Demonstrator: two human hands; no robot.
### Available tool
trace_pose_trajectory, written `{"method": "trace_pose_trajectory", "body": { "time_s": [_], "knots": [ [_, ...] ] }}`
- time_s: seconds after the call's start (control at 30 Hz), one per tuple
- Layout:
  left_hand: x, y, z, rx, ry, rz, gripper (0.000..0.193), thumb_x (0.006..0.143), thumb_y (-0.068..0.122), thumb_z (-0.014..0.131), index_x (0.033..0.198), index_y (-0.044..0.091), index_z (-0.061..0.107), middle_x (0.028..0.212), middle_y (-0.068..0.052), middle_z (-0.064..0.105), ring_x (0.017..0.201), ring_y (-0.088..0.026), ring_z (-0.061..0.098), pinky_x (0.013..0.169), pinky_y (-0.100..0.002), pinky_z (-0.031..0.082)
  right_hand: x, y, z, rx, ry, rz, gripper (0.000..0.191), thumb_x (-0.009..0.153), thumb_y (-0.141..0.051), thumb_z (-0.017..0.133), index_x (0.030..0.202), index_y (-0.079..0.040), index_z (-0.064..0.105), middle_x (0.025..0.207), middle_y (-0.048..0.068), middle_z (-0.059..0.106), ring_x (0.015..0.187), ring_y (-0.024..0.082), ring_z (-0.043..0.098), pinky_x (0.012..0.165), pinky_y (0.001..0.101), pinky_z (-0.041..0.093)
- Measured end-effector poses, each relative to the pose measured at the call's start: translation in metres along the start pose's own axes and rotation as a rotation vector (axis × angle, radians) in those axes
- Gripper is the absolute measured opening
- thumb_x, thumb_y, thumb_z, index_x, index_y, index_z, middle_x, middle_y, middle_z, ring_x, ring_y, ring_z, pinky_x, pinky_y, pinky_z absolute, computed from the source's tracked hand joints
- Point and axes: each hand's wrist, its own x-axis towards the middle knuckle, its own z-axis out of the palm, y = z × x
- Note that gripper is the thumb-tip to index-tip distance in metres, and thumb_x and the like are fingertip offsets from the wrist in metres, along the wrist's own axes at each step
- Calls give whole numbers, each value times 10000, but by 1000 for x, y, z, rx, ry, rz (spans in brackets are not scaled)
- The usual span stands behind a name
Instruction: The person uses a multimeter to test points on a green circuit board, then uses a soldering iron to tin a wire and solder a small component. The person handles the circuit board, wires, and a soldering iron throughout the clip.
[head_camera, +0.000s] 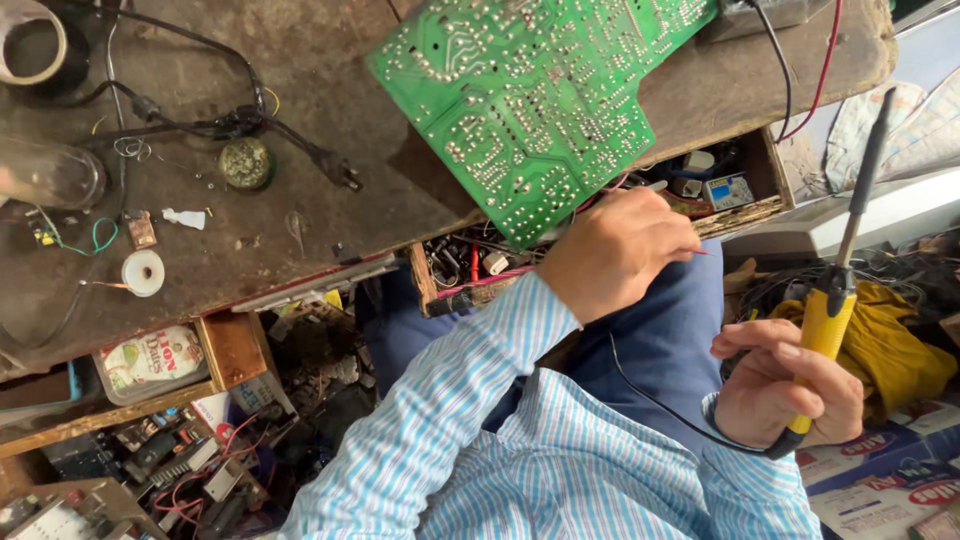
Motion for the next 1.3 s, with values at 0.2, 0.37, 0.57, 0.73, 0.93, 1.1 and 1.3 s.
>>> {"method": "trace_pose_trajectory", "body": {
  "time_s": [0.2,0.37,0.57,0.73,0.93,1.1,1.3],
  "knots": [
    [8,-34,37,-5,-65,-73,128,827,114,786,935,67,734,933,-46,719,977,-276,656,973,-411,539,13,4,-19,1,41,11,541,1109,-571,420,1199,-38,402,789,282,595,608,292,637,539,335,522],
    [6,-46,29,80,-105,-16,125,840,44,773,956,48,727,962,-57,718,989,-285,655,918,-381,547,15,11,-27,1,55,-13,547,1101,-555,438,1160,-11,428,743,258,572,607,305,633,532,343,522],
    [16,-44,7,-80,-48,-89,148,864,30,806,977,38,710,1002,-57,733,1003,-260,678,887,-354,573,15,12,-29,41,40,-19,537,1096,-539,460,1173,-9,419,778,288,606,588,275,631,520,326,516],
    [21,-40,-7,-43,-40,-96,144,869,32,812,978,40,718,991,-56,744,991,-240,701,870,-340,587,16,15,-29,47,29,-74,516,1080,-520,483,1137,-11,419,787,250,584,594,288,646,513,321,531],
    [16,-48,-35,-67,19,-169,142,881,-21,805,997,21,734,974,-74,757,954,-230,732,856,-328,594,14,20,-37,90,54,-63,509,1074,-511,494,1136,-12,418,818,290,619,555,266,638,504,312,521],
    [8,-41,-32,-30,28,-159,160,867,-26,817,997,19,735,990,-82,758,983,-251,733,873,-336,604,13,22,-38,120,42,-45,516,1063,-500,536,1123,8,468,835,307,641,600,271,661,528,324,536],
    [2,-21,-6,126,57,-81,174,865,-36,798,1018,-9,719,1050,-115,737,1035,-300,698,913,-373,590,19,15,-21,133,9,84,432,1085,-412,644,1161,-10,507,973,259,698,745,231,720,625,323,612]
  ]
}}
